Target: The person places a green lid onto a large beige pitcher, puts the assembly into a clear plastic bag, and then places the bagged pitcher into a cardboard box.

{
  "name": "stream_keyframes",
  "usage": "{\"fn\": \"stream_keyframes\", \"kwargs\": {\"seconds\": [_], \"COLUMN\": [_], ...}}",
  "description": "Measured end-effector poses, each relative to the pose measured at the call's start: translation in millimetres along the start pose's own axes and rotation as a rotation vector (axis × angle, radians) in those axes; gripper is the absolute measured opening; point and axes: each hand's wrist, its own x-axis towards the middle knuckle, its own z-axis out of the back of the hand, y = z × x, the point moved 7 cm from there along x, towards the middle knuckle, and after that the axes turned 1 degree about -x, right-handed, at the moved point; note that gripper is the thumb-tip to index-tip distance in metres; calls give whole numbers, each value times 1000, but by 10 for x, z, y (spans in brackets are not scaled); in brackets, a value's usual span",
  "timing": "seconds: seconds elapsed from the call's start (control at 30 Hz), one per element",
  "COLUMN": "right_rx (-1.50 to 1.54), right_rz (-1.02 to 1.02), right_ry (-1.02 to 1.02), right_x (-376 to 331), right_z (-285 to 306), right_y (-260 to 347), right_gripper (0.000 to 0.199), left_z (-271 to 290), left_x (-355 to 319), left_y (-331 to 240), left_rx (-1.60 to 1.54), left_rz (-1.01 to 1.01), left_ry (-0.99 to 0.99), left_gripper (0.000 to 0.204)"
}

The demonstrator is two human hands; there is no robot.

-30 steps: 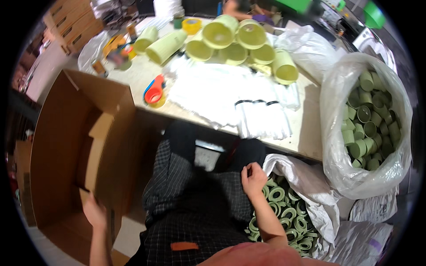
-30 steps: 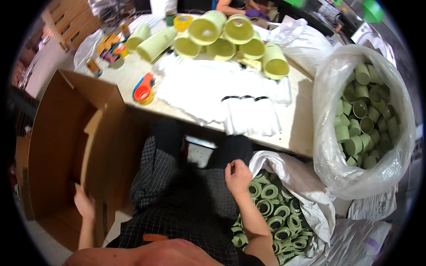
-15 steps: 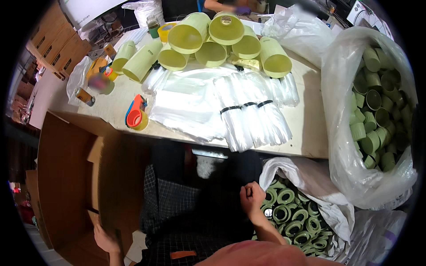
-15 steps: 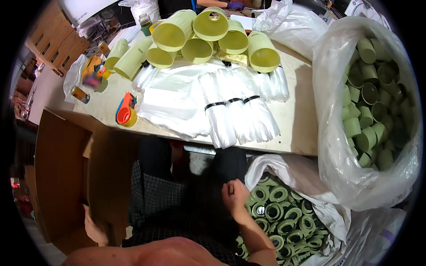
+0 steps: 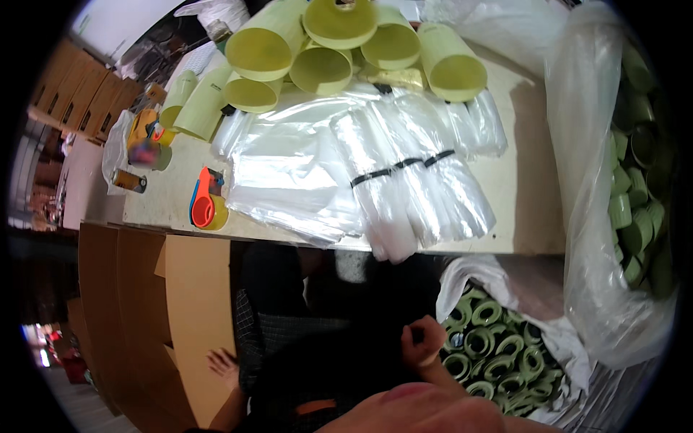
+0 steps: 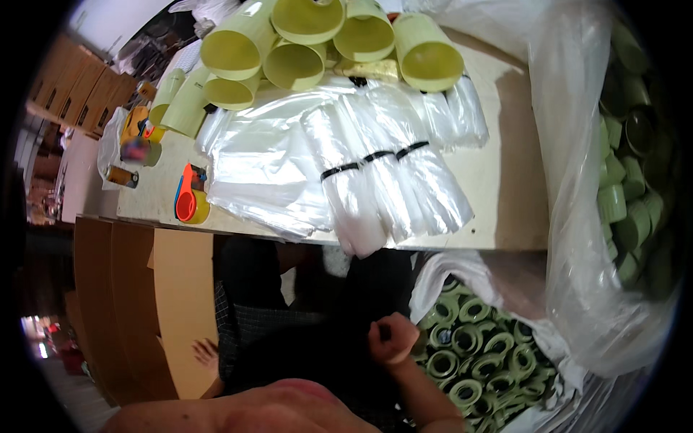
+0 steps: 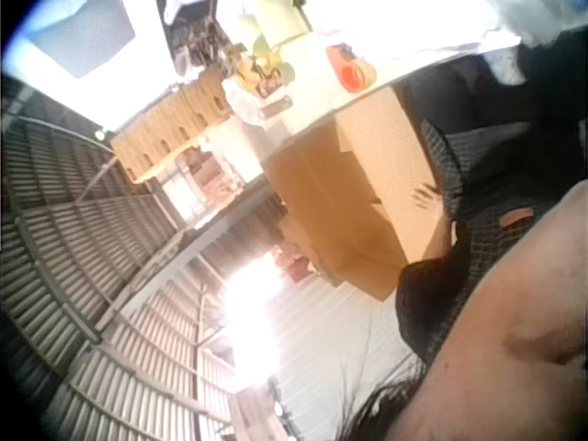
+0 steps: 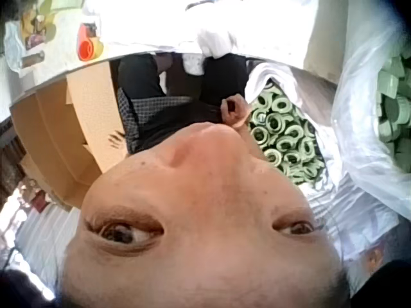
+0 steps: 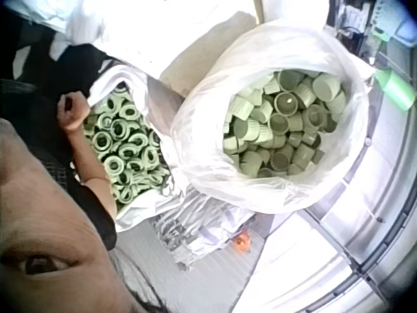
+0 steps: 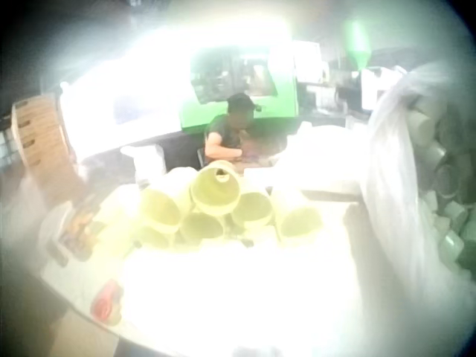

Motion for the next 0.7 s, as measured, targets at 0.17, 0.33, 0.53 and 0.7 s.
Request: {"fn": "stream_keyframes", "kwargs": {"seconds": [0.17, 0.33, 0.53, 0.7], "right_rx": [-161, -252, -376, -408], "right_rz": [-41, -65, -29, -127], "right_ry": [36, 1, 29, 28], "right_x": [-9, 35, 145, 271], "right_z": [-104, 24, -169, -245], "right_y": [49, 111, 238, 394], "right_gripper": [18, 16, 15, 14], "left_z": [-100, 391, -238, -359], "left_x": [566, 1840, 1464, 1570], "left_y": [255, 979, 1186, 1248], "left_rx": [-420, -707, -624, -542], "left_rz": [17, 227, 216, 274], "left_ry": [266, 551, -143, 28], "left_gripper": [96, 104, 94, 93]}}
